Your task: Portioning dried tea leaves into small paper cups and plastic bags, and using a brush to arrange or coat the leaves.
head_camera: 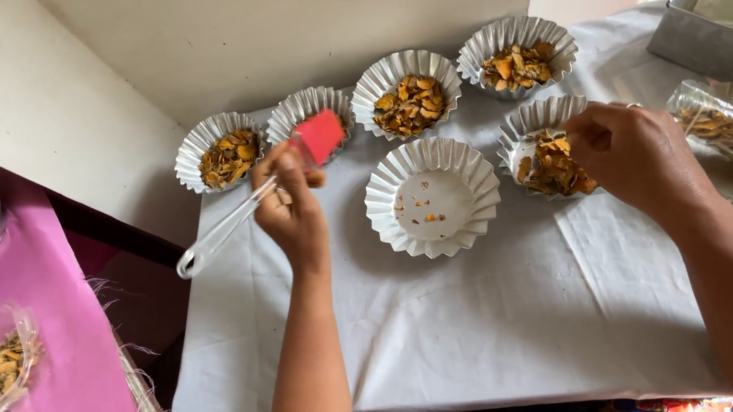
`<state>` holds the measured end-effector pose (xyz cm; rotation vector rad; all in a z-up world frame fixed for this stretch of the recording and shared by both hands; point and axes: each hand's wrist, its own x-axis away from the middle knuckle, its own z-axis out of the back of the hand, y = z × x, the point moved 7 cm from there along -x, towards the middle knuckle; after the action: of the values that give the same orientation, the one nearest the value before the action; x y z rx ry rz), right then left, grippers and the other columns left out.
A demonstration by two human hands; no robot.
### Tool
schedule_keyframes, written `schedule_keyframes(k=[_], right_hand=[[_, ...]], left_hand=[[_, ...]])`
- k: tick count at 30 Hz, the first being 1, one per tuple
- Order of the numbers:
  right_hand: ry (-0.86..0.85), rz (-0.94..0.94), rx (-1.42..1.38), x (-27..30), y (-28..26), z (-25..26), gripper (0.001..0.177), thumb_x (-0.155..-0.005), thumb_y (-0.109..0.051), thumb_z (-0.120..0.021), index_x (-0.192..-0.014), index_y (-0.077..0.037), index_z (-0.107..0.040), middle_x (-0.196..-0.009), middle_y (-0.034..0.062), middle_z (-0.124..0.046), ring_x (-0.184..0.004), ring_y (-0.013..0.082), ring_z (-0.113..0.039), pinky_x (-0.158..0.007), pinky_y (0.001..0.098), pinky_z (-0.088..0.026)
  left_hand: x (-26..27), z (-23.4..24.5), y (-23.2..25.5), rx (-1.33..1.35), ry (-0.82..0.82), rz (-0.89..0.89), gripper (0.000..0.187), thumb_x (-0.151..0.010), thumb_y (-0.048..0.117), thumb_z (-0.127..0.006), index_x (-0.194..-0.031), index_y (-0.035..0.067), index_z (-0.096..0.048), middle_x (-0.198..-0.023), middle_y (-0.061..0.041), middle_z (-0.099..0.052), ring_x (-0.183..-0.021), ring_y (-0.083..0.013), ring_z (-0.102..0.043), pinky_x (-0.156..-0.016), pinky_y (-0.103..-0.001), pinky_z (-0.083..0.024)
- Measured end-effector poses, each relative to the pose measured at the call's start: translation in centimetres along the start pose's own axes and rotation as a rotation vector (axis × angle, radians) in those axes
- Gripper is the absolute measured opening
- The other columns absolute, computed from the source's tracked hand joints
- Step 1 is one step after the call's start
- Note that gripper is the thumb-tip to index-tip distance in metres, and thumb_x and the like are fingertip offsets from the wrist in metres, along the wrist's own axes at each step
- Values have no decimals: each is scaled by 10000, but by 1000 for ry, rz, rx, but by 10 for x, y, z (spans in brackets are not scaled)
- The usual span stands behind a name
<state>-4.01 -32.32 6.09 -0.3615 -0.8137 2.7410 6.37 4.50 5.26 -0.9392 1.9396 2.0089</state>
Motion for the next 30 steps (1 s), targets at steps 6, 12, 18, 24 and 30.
schedule_keyframes(k=[6,12,18,24,30], right_hand=[[111,123,-46,-3,7,-5,205,-1008,-221,-654,-1064,-80,-791,-973,65,-786,-845,234,-720,-749,376,-546],[103,132,1,-2,5,-4,232,-1003,-275,-611,-1041,-115,-774,-985,32,-774,-847,247,-710,-691,407,-528],[50,70,6,-5,7,-4,250,-988,-299,-610,-1055,-120,-771,-990,37,-774,-833,257,-711,-676,419,-537],[68,78,53,-4,9,-7,269,-980,-314,-692,-1155,-132,-785,-932,93,-782,-930,317,-744,-866,449,-590],[62,70,55,-4,12,-13,265,-937,-336,-724,-1129,-164,-783,-910,70,-781,-917,300,-745,-842,446,-587]], left_hand=[[-27,20,3,-196,16,-352,327,-1117,226,-479,-1340,8,-575,-1286,-172,-602,-885,-306,-752,-762,-359,-657],[-93,-2,0,-1213,-103,-527,179,-896,-3,-555,-1040,33,-656,-1057,-116,-603,-749,-358,-692,-458,-495,-550],[-133,-35,-124,-1754,-493,-437,195,-936,81,-609,-1122,51,-659,-1057,-131,-598,-754,-294,-710,-514,-427,-577],[-138,-28,-152,-1381,-616,77,403,-849,145,-588,-1204,-32,-660,-1215,-231,-578,-965,-482,-705,-767,-632,-575],[-137,-21,-138,-1276,-592,84,365,-842,143,-614,-1164,-11,-690,-1166,-232,-621,-1028,-465,-696,-803,-642,-570]])
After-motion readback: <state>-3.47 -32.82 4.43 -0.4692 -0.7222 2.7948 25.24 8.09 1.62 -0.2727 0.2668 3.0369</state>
